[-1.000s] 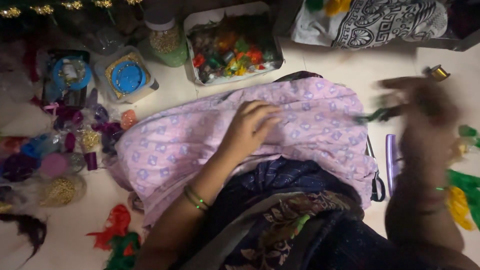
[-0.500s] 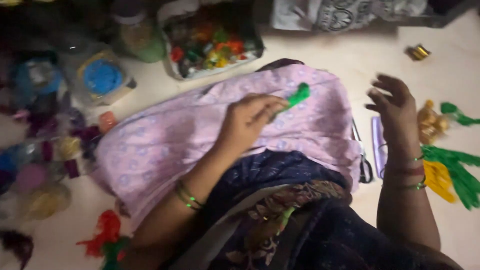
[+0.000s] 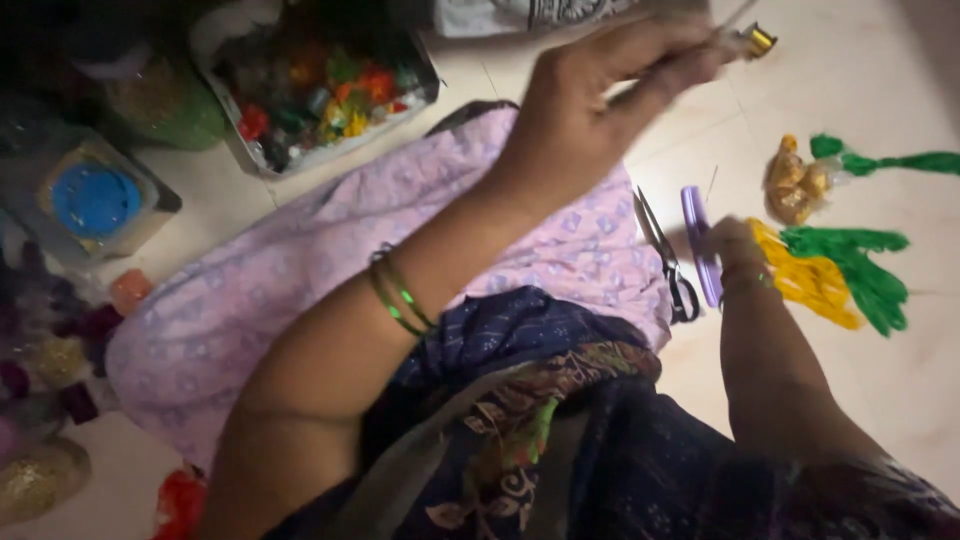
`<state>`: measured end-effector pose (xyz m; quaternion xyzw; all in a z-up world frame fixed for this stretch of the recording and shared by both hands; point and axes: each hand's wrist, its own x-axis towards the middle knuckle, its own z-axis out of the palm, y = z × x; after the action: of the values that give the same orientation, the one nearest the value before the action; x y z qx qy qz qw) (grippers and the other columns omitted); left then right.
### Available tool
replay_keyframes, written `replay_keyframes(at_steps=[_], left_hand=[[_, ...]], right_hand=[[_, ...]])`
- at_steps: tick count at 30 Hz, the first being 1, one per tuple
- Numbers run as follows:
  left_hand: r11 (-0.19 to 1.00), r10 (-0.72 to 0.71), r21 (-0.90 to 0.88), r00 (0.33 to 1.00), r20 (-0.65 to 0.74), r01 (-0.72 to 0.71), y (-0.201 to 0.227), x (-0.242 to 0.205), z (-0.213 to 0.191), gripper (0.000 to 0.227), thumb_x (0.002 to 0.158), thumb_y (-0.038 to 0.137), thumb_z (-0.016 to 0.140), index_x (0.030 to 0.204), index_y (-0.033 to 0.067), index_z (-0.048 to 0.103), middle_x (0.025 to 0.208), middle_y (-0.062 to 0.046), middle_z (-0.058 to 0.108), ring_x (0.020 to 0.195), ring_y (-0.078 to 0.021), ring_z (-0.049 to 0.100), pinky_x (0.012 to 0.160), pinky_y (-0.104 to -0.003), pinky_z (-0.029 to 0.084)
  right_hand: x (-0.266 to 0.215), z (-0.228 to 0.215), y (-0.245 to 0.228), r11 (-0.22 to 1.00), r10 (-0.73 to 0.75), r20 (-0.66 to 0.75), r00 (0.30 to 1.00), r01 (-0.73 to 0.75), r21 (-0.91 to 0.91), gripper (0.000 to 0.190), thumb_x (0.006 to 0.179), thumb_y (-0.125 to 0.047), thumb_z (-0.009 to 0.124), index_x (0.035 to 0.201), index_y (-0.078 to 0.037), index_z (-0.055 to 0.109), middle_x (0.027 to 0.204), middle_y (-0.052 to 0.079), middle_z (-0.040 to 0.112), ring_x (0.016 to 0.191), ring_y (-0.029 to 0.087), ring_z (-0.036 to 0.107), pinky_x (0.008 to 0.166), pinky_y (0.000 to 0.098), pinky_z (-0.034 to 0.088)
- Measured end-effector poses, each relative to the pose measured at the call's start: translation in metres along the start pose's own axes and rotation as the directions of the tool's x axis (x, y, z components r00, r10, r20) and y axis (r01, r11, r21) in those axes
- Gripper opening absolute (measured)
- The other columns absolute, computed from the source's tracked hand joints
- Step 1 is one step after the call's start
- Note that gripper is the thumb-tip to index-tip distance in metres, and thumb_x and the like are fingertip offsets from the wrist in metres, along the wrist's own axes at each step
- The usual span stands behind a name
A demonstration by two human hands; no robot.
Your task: The person is attaching green decorative tassels and ribbons to the edge of a gold and purple saree fabric.
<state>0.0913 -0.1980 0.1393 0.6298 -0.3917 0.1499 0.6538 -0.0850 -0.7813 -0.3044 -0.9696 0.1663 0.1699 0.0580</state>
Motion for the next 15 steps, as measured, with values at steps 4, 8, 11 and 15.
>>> replay_keyframes(at_steps=[4,8,11,15], left_hand=[[0.998,0.000,-0.060,1.000,-0.008,-0.001,0.009,-0.003,0.000,0.020,0.111,0.028,0.062,0.125,0.0173,0.071,0.117,0.003,0.074,0.104,-0.0109,0.075,0.092,-0.025,0.061],[0.994,-0.032,0.107,0.999,-0.003,0.032,-0.026,-0.091,-0.014,0.019,0.109,0.026,0.065,0.123,0.0145,0.070,0.118,-0.002,0.071,0.113,-0.0140,0.067,0.098,-0.030,0.059],[0.974,-0.145,0.176,0.989,0.004,0.142,-0.035,-0.156,-0.025,0.014,0.101,0.018,0.071,0.114,0.0157,0.071,0.123,-0.004,0.068,0.108,-0.0179,0.067,0.093,-0.031,0.057],[0.911,-0.392,-0.115,0.918,0.057,0.396,-0.017,-0.211,-0.053,0.008,0.099,0.006,0.067,0.106,0.0033,0.070,0.124,-0.009,0.062,0.109,-0.0202,0.067,0.093,-0.028,0.061]], right_hand=[[-0.027,-0.045,-0.145,0.959,0.060,-0.090,0.994,-0.083,-0.272,0.052,0.095,-0.054,0.066,0.101,-0.003,0.071,0.098,0.026,0.072,0.093,0.039,0.073,0.082,0.0468,0.059],[-0.076,-0.074,-0.182,0.966,0.252,-0.121,0.960,-0.256,-0.026,0.059,0.087,-0.051,0.071,0.110,0.003,0.064,0.103,0.028,0.069,0.093,0.045,0.071,0.078,0.0532,0.058],[-0.102,-0.096,-0.181,0.955,0.280,-0.198,0.939,-0.293,-0.037,0.053,0.088,-0.045,0.071,0.113,0.001,0.063,0.108,0.027,0.067,0.095,0.047,0.070,0.079,0.0558,0.057],[-0.116,-0.121,-0.208,0.979,0.200,-0.464,0.863,-0.196,0.057,0.025,0.104,-0.024,0.061,0.112,-0.001,0.059,0.112,0.026,0.064,0.098,0.048,0.066,0.083,0.0560,0.054]])
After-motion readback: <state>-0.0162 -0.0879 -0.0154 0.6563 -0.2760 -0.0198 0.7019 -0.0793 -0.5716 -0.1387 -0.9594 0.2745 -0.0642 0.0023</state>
